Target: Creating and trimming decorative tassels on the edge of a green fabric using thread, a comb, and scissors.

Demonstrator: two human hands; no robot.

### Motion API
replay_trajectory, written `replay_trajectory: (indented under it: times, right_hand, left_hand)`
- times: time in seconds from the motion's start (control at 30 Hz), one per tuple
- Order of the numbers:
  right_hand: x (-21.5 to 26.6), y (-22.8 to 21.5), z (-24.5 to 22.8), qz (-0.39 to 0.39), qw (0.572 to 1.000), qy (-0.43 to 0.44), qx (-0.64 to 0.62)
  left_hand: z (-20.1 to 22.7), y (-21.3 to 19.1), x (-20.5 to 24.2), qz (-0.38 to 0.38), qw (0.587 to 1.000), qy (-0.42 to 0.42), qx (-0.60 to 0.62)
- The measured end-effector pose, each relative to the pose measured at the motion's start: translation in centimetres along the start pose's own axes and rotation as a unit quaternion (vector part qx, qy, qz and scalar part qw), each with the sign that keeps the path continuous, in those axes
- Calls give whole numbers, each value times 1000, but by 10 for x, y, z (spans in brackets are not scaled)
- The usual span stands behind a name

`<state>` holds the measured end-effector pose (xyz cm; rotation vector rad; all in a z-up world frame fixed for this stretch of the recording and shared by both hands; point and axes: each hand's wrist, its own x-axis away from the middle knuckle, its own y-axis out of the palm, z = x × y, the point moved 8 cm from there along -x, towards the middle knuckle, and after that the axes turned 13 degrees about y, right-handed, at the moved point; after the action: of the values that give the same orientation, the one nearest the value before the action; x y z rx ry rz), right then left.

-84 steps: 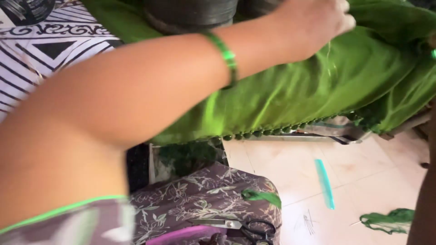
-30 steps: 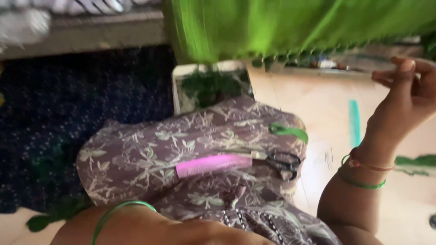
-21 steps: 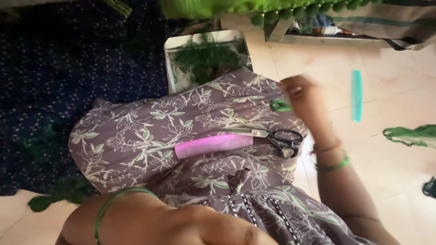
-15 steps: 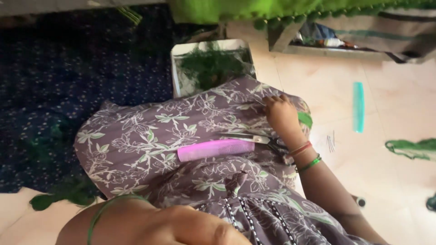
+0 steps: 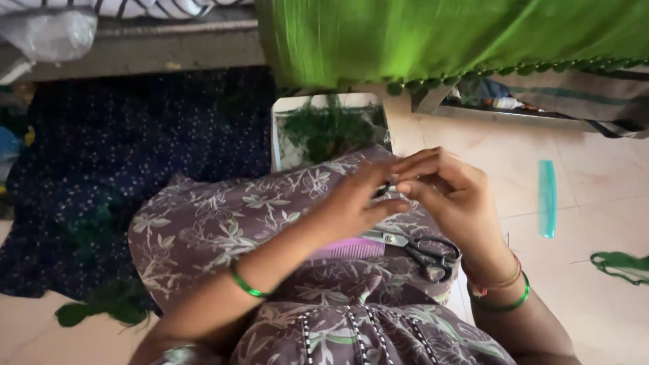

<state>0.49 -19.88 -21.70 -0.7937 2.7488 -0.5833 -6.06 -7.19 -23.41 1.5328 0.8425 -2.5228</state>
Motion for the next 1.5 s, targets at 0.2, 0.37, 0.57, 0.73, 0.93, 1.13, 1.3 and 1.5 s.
replay_trajectory:
  times: [0.2,0.37,0.57,0.73,0.93,1.13,1.3,1.5]
  right_hand:
    - [-5,-59,18,67,955,3,-288]
    - [12,-127,20,188,932,-102,-294]
    - [-16,-70,46,146,989,18,13]
    - [-25,-27,17,121,987,-19,106]
    - [-59,-25,76,69,985,135,-85]
    - [-61,-9,50,-4,968,125,-217]
    - [-56,-7,32,-16,970,66,-232]
    - [-54,-11,36,-20,956,30,-290]
  left_hand:
    - [-42,57,28,-124,954,-224,159]
    - [-114,64,78,-338,901,-269,-32]
    - [-102,-18,-20,154,928,-212,264]
    - [-91,4,-26,213,798,-341,449]
    - [-68,6,-18,244,736,-393,495]
    - [-56,-12,-11,263,792,-351,425]
    - [-48,-21,-11,238,835,-329,372]
    - [-35,-18,-25,203,829,-291,433]
